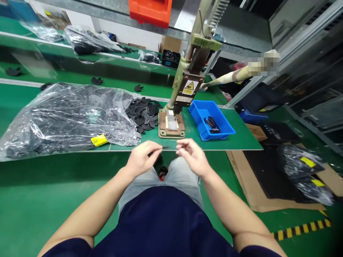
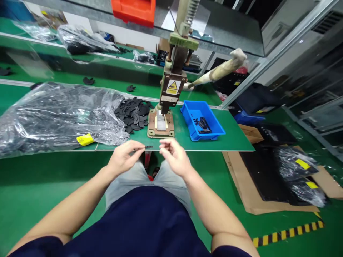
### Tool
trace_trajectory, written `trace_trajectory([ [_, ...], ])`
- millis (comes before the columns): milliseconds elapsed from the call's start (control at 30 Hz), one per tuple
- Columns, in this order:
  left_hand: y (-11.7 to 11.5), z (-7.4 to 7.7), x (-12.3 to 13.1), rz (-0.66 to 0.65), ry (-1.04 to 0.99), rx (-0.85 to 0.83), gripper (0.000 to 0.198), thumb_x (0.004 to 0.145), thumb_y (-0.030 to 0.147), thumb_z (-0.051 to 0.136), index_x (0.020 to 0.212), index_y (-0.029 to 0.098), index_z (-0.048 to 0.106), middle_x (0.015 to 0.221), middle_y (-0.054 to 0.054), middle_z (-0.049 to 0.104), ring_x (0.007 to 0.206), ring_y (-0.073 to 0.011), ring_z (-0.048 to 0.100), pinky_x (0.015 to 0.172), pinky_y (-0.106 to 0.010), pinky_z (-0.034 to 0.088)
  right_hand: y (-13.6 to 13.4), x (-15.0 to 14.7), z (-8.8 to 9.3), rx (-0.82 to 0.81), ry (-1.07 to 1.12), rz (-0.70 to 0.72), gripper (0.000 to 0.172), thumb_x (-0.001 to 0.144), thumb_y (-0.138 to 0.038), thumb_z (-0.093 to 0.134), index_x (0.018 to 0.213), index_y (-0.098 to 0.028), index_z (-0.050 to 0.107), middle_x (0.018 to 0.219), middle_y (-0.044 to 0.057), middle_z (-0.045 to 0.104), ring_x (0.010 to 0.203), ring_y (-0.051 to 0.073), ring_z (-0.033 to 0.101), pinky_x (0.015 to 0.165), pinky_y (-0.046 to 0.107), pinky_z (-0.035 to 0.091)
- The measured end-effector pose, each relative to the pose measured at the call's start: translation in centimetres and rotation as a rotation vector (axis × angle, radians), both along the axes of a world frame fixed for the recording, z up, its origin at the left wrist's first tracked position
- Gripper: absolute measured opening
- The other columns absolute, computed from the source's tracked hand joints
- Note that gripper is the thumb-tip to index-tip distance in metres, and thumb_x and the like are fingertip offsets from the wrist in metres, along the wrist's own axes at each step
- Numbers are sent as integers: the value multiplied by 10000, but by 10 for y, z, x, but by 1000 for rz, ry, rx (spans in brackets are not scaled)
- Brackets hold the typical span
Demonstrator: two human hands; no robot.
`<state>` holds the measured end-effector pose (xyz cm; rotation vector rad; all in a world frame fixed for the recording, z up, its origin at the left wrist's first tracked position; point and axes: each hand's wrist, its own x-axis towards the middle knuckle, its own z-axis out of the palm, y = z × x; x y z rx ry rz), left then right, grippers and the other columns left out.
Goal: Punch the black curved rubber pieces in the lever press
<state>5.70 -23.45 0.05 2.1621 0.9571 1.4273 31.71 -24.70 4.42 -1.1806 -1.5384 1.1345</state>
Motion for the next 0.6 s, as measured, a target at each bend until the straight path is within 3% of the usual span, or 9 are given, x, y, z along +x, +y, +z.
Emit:
trace_trajectory([
  [100,61,-5,5,110,62,-5,134,1045,270,670,1121,223,770,1061,-55,816,947,-178,769,883,-320,623,46,36,41,343,-15,-237,351,972,-470,721,1250,-265,661,1129,51,711,932,140,720,833,321,643],
  [167,102,-8,15,152,147,-24,160,1052,276,644,1122,227,780,1107,-54,821,1015,-192,773,932,-327,611,75,56,82,648,6,-407,279,1019,-462,647,1204,-253,658,1077,44,684,942,134,703,844,310,627],
  [233,137,-11,29,177,261,-52,189,1056,272,621,1138,235,786,1154,-56,819,1082,-210,766,970,-336,597,97,66,127,965,60,-521,315,1055,-494,577,1220,-236,652,1110,56,664,1045,149,709,922,341,618],
  [300,163,-13,43,195,386,-79,217,1059,284,603,1156,248,793,1194,-62,810,1132,-231,755,983,-347,588,109,64,167,1099,111,-436,407,1084,-562,483,1237,-227,656,1188,69,668,1121,155,713,1017,387,601],
  [367,179,-15,54,202,510,-98,245,1059,291,584,1175,263,798,1219,-72,799,1175,-252,737,983,-361,585,116,57,193,1093,102,-298,601,1062,-698,365,1170,-215,706,1115,60,699,1062,153,732,1012,401,605],
  [467,189,-15,65,193,651,-106,289,1059,284,553,1209,282,799,1231,-79,785,1202,-269,717,977,-376,581,120,51,203,1050,21,-203,678,977,-778,417,870,-190,735,838,22,652,807,126,713,833,351,619],
  [600,193,-9,69,156,768,-87,339,1051,253,528,1245,292,804,1273,-83,772,1180,-272,710,978,-387,576,122,63,186,999,103,-75,511,906,-716,704,1029,-221,732,831,-17,619,626,84,596,596,287,523],
])
